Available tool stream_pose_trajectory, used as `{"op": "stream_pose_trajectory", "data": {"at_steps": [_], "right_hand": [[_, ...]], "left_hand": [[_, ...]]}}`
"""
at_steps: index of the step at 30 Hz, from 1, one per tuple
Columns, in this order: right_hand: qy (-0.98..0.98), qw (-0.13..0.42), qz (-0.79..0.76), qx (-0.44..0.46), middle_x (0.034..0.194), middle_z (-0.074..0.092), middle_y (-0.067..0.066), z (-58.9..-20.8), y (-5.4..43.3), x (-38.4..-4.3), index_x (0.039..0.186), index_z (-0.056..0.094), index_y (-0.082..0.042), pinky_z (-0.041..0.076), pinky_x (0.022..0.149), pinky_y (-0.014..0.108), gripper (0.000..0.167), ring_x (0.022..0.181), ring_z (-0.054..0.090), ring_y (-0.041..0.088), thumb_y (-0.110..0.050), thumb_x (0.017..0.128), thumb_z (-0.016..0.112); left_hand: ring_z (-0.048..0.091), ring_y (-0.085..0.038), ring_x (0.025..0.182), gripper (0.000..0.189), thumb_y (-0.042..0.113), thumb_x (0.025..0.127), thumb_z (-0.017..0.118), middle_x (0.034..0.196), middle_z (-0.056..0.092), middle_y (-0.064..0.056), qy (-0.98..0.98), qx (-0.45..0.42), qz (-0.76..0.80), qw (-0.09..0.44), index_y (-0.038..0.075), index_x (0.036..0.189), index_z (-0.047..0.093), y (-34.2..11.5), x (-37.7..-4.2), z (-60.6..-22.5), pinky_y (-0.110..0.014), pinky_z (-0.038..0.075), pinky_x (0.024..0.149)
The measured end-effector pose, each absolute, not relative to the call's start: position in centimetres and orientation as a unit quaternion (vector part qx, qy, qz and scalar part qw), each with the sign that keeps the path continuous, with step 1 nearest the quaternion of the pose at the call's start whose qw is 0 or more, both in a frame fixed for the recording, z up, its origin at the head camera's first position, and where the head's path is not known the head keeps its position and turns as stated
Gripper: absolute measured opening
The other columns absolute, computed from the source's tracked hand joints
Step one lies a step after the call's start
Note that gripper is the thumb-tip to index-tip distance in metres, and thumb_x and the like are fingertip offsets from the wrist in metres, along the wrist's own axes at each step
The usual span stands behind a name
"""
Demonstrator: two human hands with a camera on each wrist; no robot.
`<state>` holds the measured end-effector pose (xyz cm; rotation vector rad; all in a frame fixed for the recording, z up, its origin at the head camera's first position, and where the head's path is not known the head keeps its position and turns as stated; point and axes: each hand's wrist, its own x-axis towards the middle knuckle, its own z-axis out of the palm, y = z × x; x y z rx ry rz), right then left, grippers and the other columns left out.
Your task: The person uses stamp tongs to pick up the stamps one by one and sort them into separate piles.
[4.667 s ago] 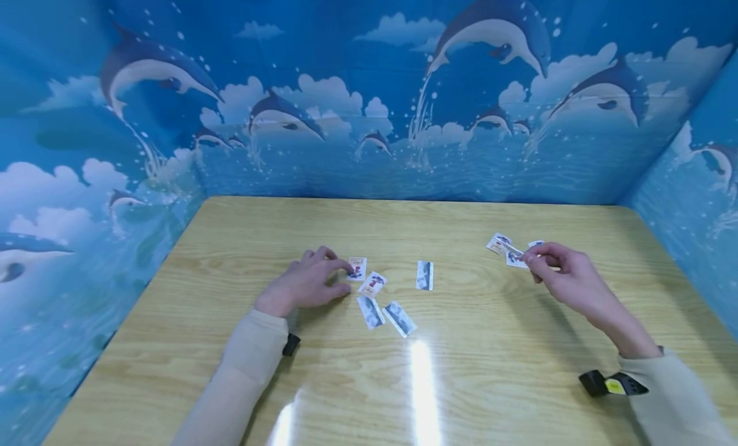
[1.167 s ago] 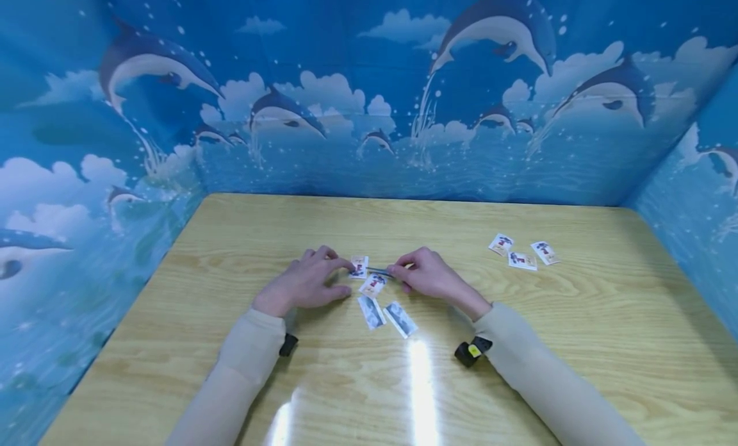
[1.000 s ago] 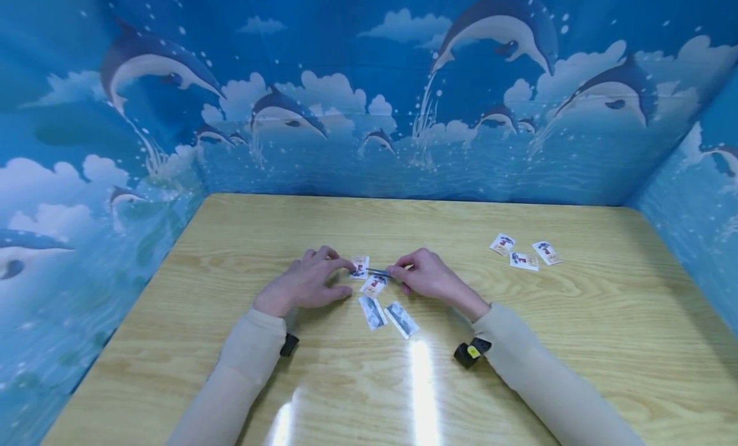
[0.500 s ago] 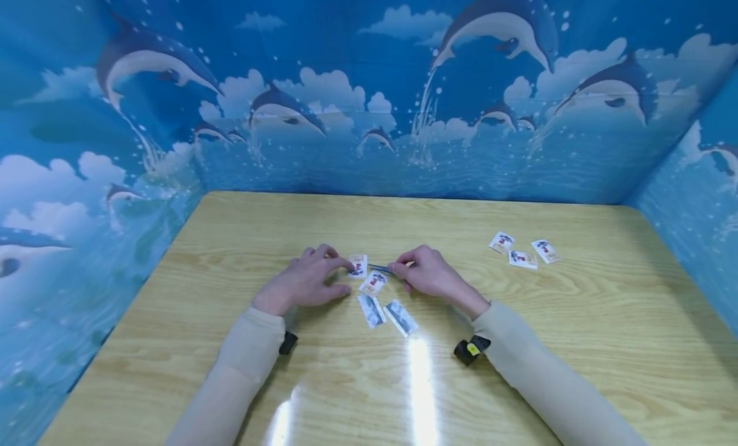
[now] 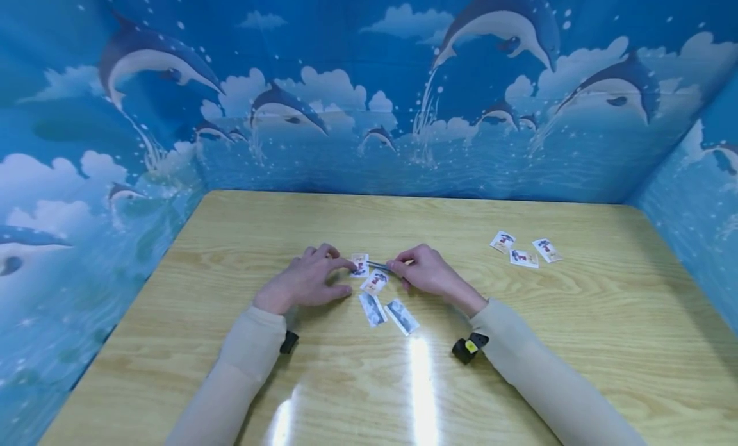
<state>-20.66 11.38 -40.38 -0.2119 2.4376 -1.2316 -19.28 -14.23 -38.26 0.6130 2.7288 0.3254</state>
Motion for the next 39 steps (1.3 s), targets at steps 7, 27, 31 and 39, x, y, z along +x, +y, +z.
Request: {"op": "stream_pose_trajectory", "data": {"at_steps": [7,27,31,39], "right_hand": [[0.872,0.202,-0.439,-0.073,0.063,0.062,0.003,-40.5,11.1,-20.7,0.115,0.075,-0.01,0.031,0.05,0.025,0.028,0.051,0.044,0.012,-0.031,0.105,0.058],[0.902,0.172,-0.363,-0.156,0.075,0.071,0.008,-39.2,12.3,-23.5,0.125,0.072,-0.007,0.046,0.058,0.028,0.031,0.06,0.061,0.016,-0.028,0.105,0.059],[0.898,0.183,-0.357,-0.181,0.075,0.072,0.008,-39.2,12.5,-24.2,0.124,0.073,-0.006,0.05,0.066,0.028,0.03,0.062,0.064,0.017,-0.026,0.104,0.061],[0.889,0.207,-0.349,-0.211,0.071,0.071,0.008,-38.8,12.7,-25.6,0.118,0.076,-0.011,0.053,0.084,0.033,0.026,0.061,0.063,0.017,-0.027,0.104,0.061]], "left_hand": [[0.045,-0.042,0.135,0.051,0.048,0.097,0.066,0.153,0.044,-0.015,0.955,0.224,0.111,0.158,0.033,0.145,0.057,-14.2,-19.4,-38.3,-0.064,0.042,0.109],[0.046,-0.04,0.136,0.047,0.046,0.099,0.064,0.155,0.045,-0.014,0.953,0.222,0.123,0.164,0.036,0.145,0.058,-14.6,-19.7,-38.4,-0.064,0.043,0.109],[0.046,-0.04,0.136,0.045,0.045,0.099,0.064,0.155,0.045,-0.014,0.953,0.224,0.122,0.166,0.036,0.143,0.06,-14.6,-19.7,-38.4,-0.064,0.042,0.11],[0.046,-0.041,0.136,0.043,0.044,0.099,0.065,0.155,0.045,-0.015,0.95,0.235,0.123,0.163,0.036,0.141,0.061,-14.8,-19.7,-38.3,-0.065,0.041,0.11]]}}
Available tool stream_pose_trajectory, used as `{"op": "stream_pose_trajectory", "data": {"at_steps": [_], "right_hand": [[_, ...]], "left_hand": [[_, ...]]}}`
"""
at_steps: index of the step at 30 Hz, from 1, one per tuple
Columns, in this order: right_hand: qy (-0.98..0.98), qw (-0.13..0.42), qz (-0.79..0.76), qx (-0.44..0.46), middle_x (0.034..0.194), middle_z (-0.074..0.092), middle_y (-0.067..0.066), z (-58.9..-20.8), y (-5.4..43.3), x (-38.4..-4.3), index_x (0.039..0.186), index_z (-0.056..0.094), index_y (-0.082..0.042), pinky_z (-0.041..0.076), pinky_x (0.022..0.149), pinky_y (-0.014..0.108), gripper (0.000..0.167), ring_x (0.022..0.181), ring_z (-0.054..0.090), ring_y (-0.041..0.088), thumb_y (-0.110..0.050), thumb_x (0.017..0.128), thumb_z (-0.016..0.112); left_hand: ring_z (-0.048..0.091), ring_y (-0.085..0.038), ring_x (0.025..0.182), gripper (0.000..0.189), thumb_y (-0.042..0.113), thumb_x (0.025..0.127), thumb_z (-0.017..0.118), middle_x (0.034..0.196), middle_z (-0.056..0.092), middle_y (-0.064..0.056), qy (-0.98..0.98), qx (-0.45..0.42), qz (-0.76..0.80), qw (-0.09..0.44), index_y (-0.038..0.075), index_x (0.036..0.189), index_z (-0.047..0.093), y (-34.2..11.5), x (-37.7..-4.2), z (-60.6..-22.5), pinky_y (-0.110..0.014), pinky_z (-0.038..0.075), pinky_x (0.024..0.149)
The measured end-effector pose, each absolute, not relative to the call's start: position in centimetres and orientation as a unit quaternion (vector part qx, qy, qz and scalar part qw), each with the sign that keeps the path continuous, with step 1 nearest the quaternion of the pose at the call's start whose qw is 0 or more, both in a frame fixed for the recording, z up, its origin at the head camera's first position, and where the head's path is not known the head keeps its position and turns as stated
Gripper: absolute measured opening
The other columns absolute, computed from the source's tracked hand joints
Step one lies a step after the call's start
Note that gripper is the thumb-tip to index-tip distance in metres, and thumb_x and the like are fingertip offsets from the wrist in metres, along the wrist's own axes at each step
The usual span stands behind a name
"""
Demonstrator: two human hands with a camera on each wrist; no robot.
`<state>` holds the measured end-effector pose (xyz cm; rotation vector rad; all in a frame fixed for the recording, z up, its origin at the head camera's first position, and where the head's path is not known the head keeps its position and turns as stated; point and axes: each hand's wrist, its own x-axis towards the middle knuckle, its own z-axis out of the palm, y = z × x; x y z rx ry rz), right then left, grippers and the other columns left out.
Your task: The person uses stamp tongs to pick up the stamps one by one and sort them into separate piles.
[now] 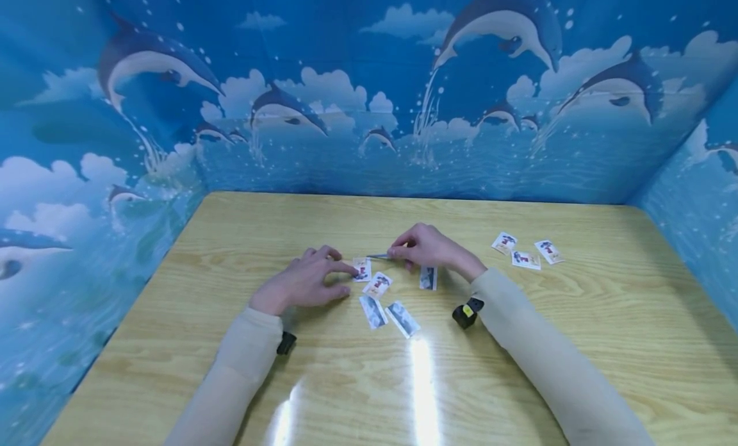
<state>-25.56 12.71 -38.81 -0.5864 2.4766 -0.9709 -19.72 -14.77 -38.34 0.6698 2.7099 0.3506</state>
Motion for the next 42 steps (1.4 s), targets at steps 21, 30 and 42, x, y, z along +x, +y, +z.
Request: {"op": "stream_pose_trajectory", "data": {"at_steps": [21,30,42], "right_hand": [[0.882,0.25,-0.349,-0.191,0.065,0.065,0.004,-38.22,13.31,-26.17,0.116,0.077,-0.013,0.048,0.079,0.032,0.025,0.06,0.056,0.015,-0.028,0.104,0.061],[0.882,0.24,-0.349,-0.206,0.062,0.063,0.005,-38.37,13.11,-26.54,0.114,0.078,-0.012,0.047,0.081,0.031,0.025,0.058,0.054,0.016,-0.028,0.104,0.061],[0.872,0.262,-0.365,-0.194,0.064,0.063,0.001,-38.57,13.01,-26.5,0.117,0.077,-0.011,0.048,0.082,0.032,0.026,0.061,0.055,0.015,-0.026,0.104,0.06]], "left_hand": [[0.045,-0.04,0.139,0.05,0.045,0.098,0.066,0.156,0.044,-0.013,0.956,0.207,0.127,0.166,0.03,0.145,0.058,-14.68,-19.84,-38.21,-0.063,0.041,0.113],[0.045,-0.041,0.139,0.052,0.045,0.098,0.065,0.157,0.044,-0.014,0.953,0.215,0.134,0.169,0.03,0.147,0.055,-14.83,-19.82,-38.21,-0.064,0.041,0.112],[0.043,-0.041,0.14,0.051,0.044,0.098,0.066,0.157,0.044,-0.012,0.953,0.212,0.135,0.171,0.03,0.147,0.056,-14.78,-19.85,-38.39,-0.063,0.04,0.113]]}}
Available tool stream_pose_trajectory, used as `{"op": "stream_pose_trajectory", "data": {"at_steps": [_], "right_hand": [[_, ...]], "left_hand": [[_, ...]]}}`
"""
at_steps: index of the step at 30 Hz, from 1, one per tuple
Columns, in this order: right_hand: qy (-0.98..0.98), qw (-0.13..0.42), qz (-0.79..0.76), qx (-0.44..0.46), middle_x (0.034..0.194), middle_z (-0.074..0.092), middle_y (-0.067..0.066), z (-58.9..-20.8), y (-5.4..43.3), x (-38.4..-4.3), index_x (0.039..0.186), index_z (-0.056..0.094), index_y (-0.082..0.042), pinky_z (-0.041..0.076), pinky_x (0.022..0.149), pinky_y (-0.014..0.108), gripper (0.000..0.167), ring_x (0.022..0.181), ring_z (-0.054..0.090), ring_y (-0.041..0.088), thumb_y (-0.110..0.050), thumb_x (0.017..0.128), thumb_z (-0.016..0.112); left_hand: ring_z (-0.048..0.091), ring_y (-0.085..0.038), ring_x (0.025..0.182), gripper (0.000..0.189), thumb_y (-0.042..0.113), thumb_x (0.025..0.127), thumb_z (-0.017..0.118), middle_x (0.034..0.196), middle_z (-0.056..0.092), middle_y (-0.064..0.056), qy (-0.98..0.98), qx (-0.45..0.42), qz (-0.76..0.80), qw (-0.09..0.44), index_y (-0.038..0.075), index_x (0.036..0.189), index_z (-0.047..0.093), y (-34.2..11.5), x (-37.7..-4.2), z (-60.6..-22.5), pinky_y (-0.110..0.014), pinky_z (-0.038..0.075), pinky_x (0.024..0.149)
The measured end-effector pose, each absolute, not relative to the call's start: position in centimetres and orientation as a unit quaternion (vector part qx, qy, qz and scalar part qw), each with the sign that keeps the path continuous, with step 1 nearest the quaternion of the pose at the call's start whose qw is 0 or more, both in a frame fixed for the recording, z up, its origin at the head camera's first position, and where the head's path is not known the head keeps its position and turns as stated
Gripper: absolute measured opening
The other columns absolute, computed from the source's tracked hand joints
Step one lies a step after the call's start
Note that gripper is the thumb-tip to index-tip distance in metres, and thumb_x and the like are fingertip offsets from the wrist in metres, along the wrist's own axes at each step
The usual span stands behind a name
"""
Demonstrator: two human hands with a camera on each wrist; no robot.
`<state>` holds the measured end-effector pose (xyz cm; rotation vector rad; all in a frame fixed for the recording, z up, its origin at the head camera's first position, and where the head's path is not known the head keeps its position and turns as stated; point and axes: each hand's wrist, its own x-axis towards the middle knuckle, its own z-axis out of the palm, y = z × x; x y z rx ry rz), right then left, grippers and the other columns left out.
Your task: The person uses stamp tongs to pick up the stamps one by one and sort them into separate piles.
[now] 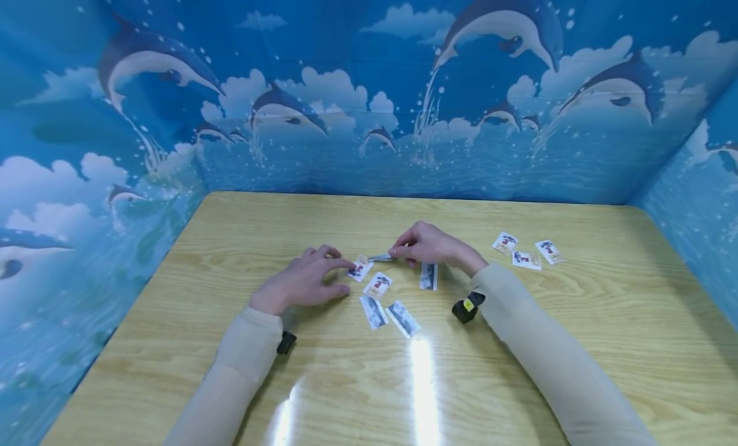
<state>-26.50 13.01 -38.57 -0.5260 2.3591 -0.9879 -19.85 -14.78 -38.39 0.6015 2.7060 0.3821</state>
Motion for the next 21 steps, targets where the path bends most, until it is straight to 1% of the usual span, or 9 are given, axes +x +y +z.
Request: {"op": "stream_pose_trajectory", "data": {"at_steps": [8,13,21], "right_hand": [[0.877,0.249,-0.362,-0.193,0.064,0.064,0.001,-38.59,12.77,-26.26,0.117,0.076,-0.008,0.049,0.084,0.031,0.025,0.06,0.057,0.015,-0.022,0.103,0.062],[0.88,0.242,-0.364,-0.186,0.064,0.065,0.002,-38.65,12.62,-26.18,0.115,0.077,-0.007,0.05,0.082,0.031,0.023,0.059,0.057,0.015,-0.02,0.102,0.064],[0.883,0.224,-0.373,-0.179,0.06,0.063,0.003,-38.92,12.49,-25.9,0.111,0.078,-0.007,0.048,0.079,0.03,0.02,0.056,0.053,0.013,-0.02,0.101,0.066]], "left_hand": [[0.043,-0.041,0.141,0.051,0.044,0.098,0.066,0.157,0.043,-0.012,0.954,0.208,0.129,0.172,0.031,0.147,0.056,-14.7,-19.86,-38.37,-0.063,0.041,0.112],[0.043,-0.041,0.141,0.051,0.044,0.098,0.066,0.157,0.043,-0.012,0.955,0.206,0.124,0.173,0.031,0.147,0.056,-14.57,-19.83,-38.32,-0.063,0.041,0.112],[0.043,-0.04,0.141,0.052,0.045,0.098,0.065,0.158,0.042,-0.011,0.957,0.2,0.119,0.176,0.031,0.148,0.055,-14.46,-19.82,-38.32,-0.062,0.041,0.113]]}}
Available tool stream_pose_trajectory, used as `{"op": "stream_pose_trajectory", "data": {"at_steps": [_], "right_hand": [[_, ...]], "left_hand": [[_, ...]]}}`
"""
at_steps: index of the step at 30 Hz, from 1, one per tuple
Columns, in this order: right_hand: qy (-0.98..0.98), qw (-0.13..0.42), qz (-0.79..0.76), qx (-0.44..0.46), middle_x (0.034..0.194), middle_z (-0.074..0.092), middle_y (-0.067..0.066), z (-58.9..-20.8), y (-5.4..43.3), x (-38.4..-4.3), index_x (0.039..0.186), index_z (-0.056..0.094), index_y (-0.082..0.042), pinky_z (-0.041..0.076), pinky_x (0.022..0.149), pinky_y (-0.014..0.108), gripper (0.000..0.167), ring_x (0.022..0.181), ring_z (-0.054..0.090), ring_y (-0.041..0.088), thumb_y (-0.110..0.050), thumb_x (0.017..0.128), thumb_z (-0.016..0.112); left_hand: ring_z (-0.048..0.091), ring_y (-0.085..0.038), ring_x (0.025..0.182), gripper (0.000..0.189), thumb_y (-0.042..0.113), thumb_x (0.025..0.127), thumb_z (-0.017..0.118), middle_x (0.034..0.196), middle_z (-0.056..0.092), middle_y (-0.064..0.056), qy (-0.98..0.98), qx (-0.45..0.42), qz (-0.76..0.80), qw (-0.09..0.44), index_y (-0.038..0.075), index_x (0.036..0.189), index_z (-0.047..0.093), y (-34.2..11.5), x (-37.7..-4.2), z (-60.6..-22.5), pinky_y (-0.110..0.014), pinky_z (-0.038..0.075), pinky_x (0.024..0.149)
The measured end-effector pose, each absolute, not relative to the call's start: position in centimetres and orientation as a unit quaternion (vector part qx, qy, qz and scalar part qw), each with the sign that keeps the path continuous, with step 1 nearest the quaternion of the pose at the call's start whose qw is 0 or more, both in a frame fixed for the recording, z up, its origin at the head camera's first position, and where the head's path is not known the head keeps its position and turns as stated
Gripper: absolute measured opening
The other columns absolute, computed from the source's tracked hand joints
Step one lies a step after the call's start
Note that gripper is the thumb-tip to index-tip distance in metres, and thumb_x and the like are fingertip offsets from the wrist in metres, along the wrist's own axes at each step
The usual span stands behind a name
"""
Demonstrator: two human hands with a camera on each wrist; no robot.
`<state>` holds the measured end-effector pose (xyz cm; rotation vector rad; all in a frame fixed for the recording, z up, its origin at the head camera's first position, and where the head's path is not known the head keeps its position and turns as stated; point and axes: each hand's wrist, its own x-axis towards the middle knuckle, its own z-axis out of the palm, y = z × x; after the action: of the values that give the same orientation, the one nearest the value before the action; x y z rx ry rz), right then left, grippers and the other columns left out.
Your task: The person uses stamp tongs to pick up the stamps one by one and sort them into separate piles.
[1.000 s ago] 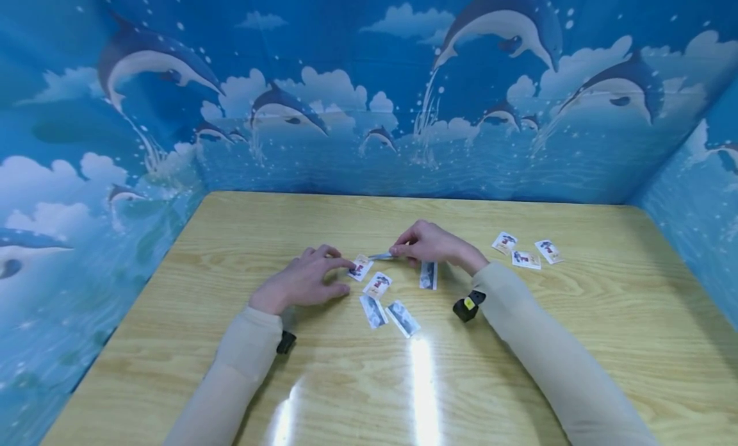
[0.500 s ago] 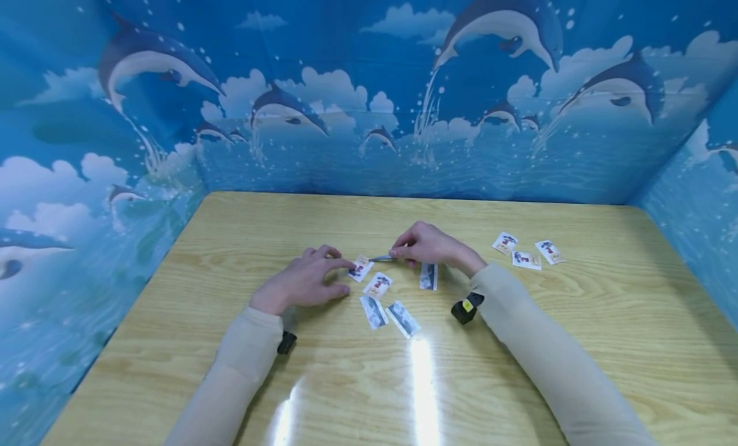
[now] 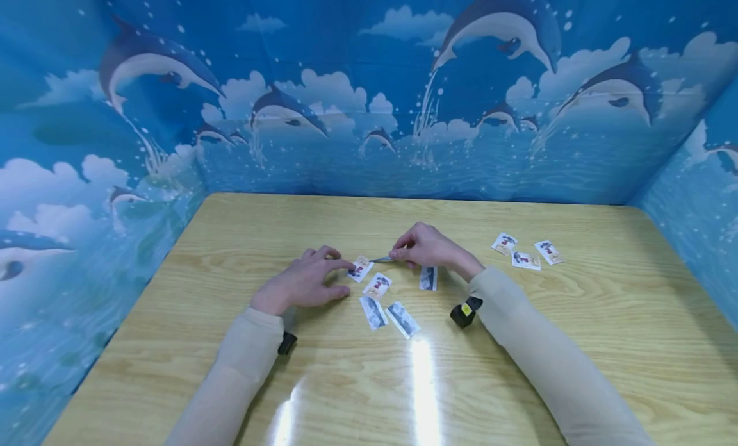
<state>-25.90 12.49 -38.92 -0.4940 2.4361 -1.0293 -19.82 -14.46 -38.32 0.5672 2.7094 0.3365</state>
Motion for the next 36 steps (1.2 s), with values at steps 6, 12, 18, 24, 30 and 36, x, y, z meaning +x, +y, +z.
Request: {"op": "stream_pose_trajectory", "data": {"at_steps": [6,12,18,24,30,36], "right_hand": [[0.883,0.209,-0.381,-0.179,0.062,0.064,0.006,-39.2,12.6,-25.6,0.108,0.079,-0.008,0.048,0.077,0.03,0.02,0.054,0.051,0.012,-0.021,0.101,0.066],[0.885,0.197,-0.384,-0.178,0.064,0.065,0.009,-39.2,12.9,-25.2,0.107,0.079,-0.009,0.047,0.073,0.03,0.02,0.054,0.05,0.012,-0.023,0.101,0.066],[0.886,0.186,-0.39,-0.168,0.068,0.067,0.011,-39.2,13.4,-24.9,0.112,0.078,-0.008,0.048,0.071,0.03,0.022,0.057,0.055,0.015,-0.024,0.102,0.065],[0.889,0.172,-0.397,-0.147,0.08,0.071,0.013,-38.8,14.1,-24.4,0.117,0.076,-0.006,0.047,0.063,0.03,0.025,0.065,0.06,0.019,-0.022,0.102,0.064],[0.896,0.148,-0.394,-0.142,0.091,0.075,0.013,-38.8,15.1,-23.9,0.121,0.074,-0.004,0.05,0.063,0.03,0.028,0.07,0.063,0.02,-0.022,0.103,0.063],[0.897,0.134,-0.402,-0.127,0.093,0.075,0.013,-38.9,16.0,-23.2,0.123,0.073,-0.003,0.049,0.064,0.029,0.029,0.071,0.064,0.021,-0.021,0.103,0.062]], "left_hand": [[0.042,-0.039,0.141,0.053,0.046,0.098,0.066,0.158,0.042,-0.011,0.957,0.2,0.12,0.172,0.031,0.148,0.055,-14.5,-19.7,-38.4,-0.062,0.041,0.113],[0.043,-0.04,0.14,0.053,0.045,0.098,0.066,0.157,0.043,-0.012,0.957,0.203,0.122,0.169,0.031,0.148,0.055,-14.5,-19.6,-38.3,-0.062,0.041,0.112],[0.044,-0.041,0.139,0.053,0.045,0.098,0.065,0.156,0.044,-0.013,0.956,0.207,0.125,0.167,0.031,0.148,0.055,-14.5,-19.5,-38.3,-0.063,0.042,0.111],[0.045,-0.041,0.138,0.053,0.044,0.098,0.066,0.156,0.044,-0.015,0.954,0.218,0.134,0.159,0.032,0.148,0.054,-14.5,-19.3,-38.2,-0.065,0.04,0.112],[0.047,-0.041,0.138,0.05,0.042,0.099,0.066,0.154,0.047,-0.017,0.946,0.247,0.155,0.143,0.029,0.146,0.057,-14.5,-18.8,-38.3,-0.064,0.039,0.113],[0.048,-0.041,0.137,0.048,0.041,0.099,0.065,0.152,0.048,-0.017,0.938,0.271,0.16,0.142,0.028,0.145,0.058,-14.0,-18.0,-38.4,-0.064,0.04,0.112]]}}
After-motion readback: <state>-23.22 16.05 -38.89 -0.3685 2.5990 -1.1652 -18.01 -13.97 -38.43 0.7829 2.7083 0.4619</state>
